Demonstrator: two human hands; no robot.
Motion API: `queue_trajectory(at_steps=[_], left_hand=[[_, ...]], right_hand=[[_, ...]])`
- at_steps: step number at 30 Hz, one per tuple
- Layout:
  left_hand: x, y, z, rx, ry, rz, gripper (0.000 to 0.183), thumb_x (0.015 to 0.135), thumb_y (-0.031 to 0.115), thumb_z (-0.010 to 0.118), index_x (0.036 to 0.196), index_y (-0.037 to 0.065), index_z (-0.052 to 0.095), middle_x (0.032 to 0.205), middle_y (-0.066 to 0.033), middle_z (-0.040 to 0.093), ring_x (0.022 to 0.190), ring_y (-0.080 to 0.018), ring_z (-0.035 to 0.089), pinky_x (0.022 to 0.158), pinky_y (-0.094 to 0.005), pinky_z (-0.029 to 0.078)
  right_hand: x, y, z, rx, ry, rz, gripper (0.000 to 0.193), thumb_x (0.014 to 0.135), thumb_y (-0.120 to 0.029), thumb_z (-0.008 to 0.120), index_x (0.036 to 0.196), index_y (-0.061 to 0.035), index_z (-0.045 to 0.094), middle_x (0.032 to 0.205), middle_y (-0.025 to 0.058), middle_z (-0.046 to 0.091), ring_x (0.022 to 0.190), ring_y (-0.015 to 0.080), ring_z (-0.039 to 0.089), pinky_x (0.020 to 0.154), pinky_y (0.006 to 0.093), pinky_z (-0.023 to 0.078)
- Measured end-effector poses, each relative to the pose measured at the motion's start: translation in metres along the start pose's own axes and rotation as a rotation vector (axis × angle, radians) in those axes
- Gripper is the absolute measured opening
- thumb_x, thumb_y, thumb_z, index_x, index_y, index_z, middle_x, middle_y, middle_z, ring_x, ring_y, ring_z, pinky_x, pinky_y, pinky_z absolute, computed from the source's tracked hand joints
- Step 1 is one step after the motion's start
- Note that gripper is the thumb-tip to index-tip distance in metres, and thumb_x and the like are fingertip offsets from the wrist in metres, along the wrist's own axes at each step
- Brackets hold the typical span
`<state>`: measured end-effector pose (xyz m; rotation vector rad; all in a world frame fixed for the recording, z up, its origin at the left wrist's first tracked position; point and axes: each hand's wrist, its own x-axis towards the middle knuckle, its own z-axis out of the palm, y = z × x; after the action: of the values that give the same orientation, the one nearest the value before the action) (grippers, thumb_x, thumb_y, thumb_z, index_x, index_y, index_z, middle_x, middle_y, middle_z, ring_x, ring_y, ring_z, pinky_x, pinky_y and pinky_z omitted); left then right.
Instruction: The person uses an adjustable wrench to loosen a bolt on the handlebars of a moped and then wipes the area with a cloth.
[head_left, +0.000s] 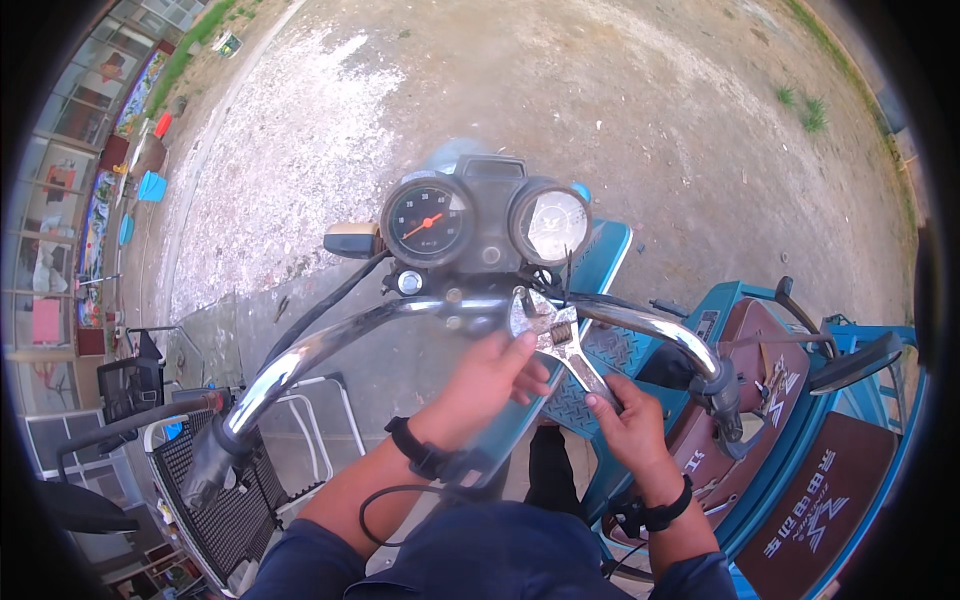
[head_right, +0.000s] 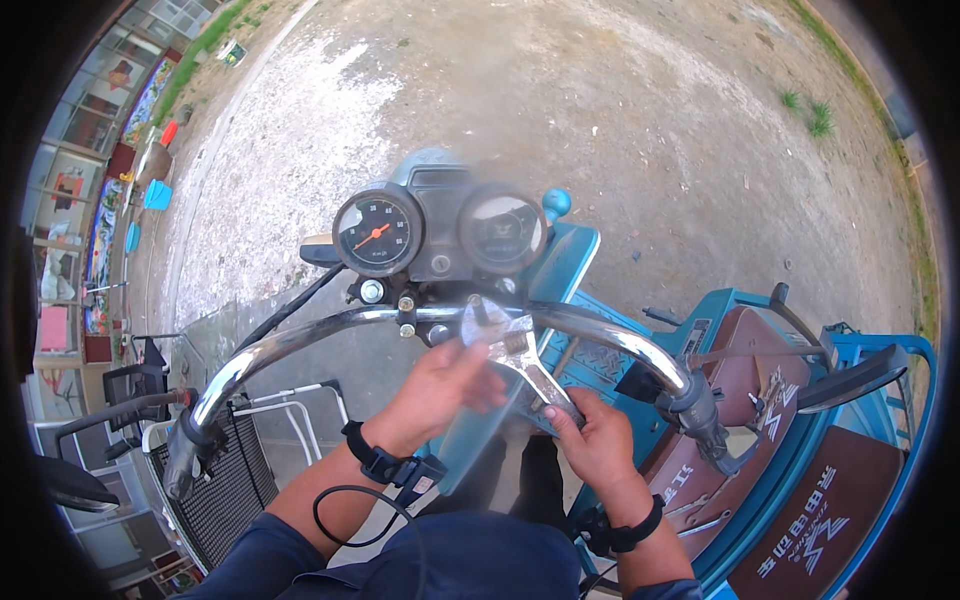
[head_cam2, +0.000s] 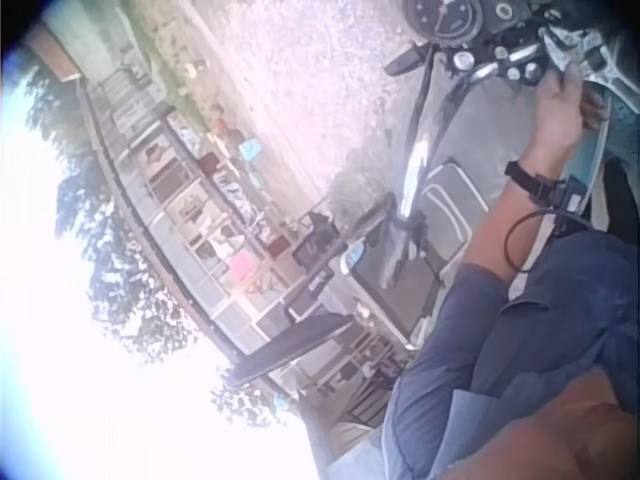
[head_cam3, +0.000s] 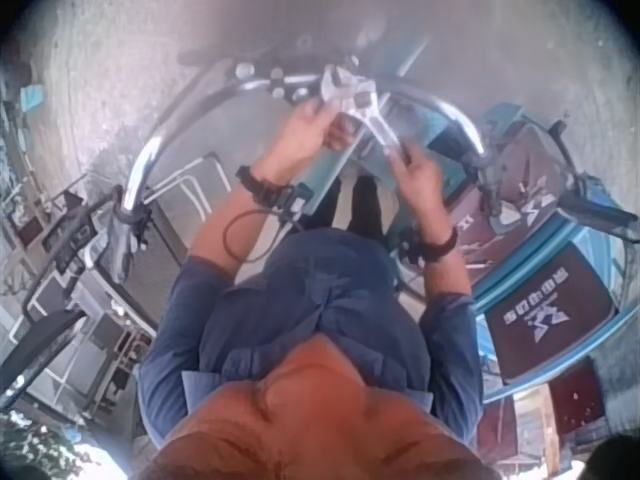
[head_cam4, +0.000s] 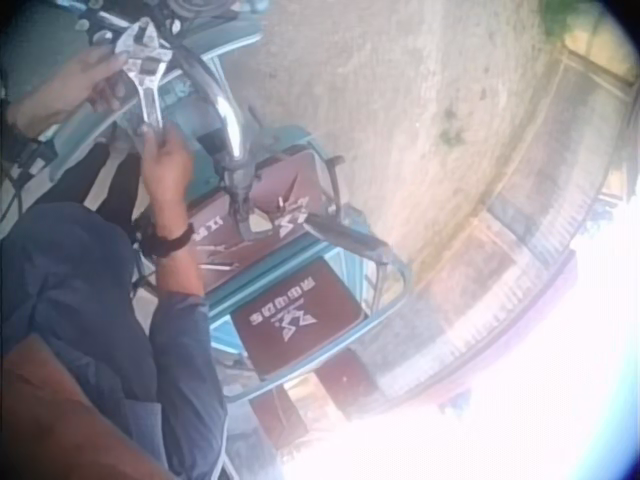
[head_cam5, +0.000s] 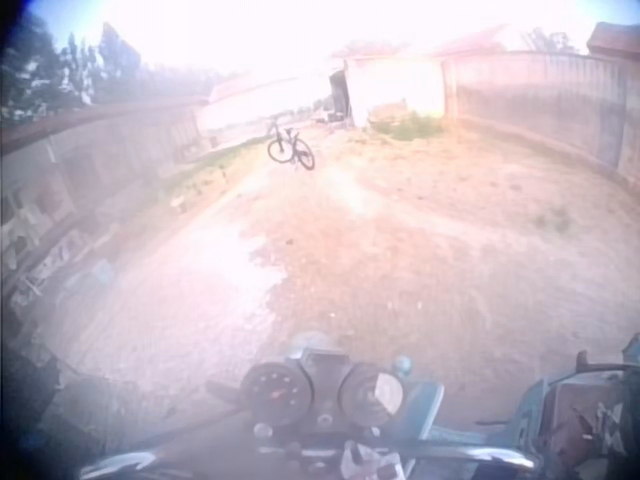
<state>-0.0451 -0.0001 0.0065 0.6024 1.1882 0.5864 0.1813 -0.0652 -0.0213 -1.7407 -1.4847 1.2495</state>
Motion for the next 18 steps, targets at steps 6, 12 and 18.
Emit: queue_trajectory(at_steps=[6,12,18], left_hand=[[-0.001,0.003,-0.005,0.008,0.008,-0.033,0.035,0.103,0.038,0.051,0.109,0.004,0.055,0.085,-0.0074,0.066,0.074,-0.0166,0.067,0.060,-0.0281,0.052],[-0.003,0.008,-0.002,0.079,0.024,-0.041,0.038,0.104,0.038,0.045,0.118,0.003,0.054,0.085,-0.0066,0.064,0.073,-0.0164,0.067,0.063,-0.0276,0.051],[-0.004,0.003,-0.002,0.071,0.035,-0.061,0.036,0.105,0.036,0.045,0.117,0.003,0.055,0.084,-0.0066,0.064,0.073,-0.0159,0.067,0.063,-0.0275,0.051]], right_hand=[[-0.004,-0.021,-0.003,-0.141,-0.010,0.066,0.035,0.089,-0.031,0.071,0.109,-0.0032,0.067,0.079,0.0156,0.070,0.069,0.0283,0.069,0.064,0.0342,0.052],[-0.008,-0.010,0.005,-0.089,0.033,0.034,0.035,0.088,-0.032,0.072,0.109,-0.0044,0.067,0.079,0.0173,0.068,0.063,0.0305,0.066,0.060,0.0361,0.051],[-0.010,-0.010,0.005,-0.122,0.055,0.003,0.035,0.086,-0.033,0.073,0.108,-0.0060,0.068,0.077,0.0163,0.068,0.060,0.0285,0.065,0.058,0.0353,0.051]])
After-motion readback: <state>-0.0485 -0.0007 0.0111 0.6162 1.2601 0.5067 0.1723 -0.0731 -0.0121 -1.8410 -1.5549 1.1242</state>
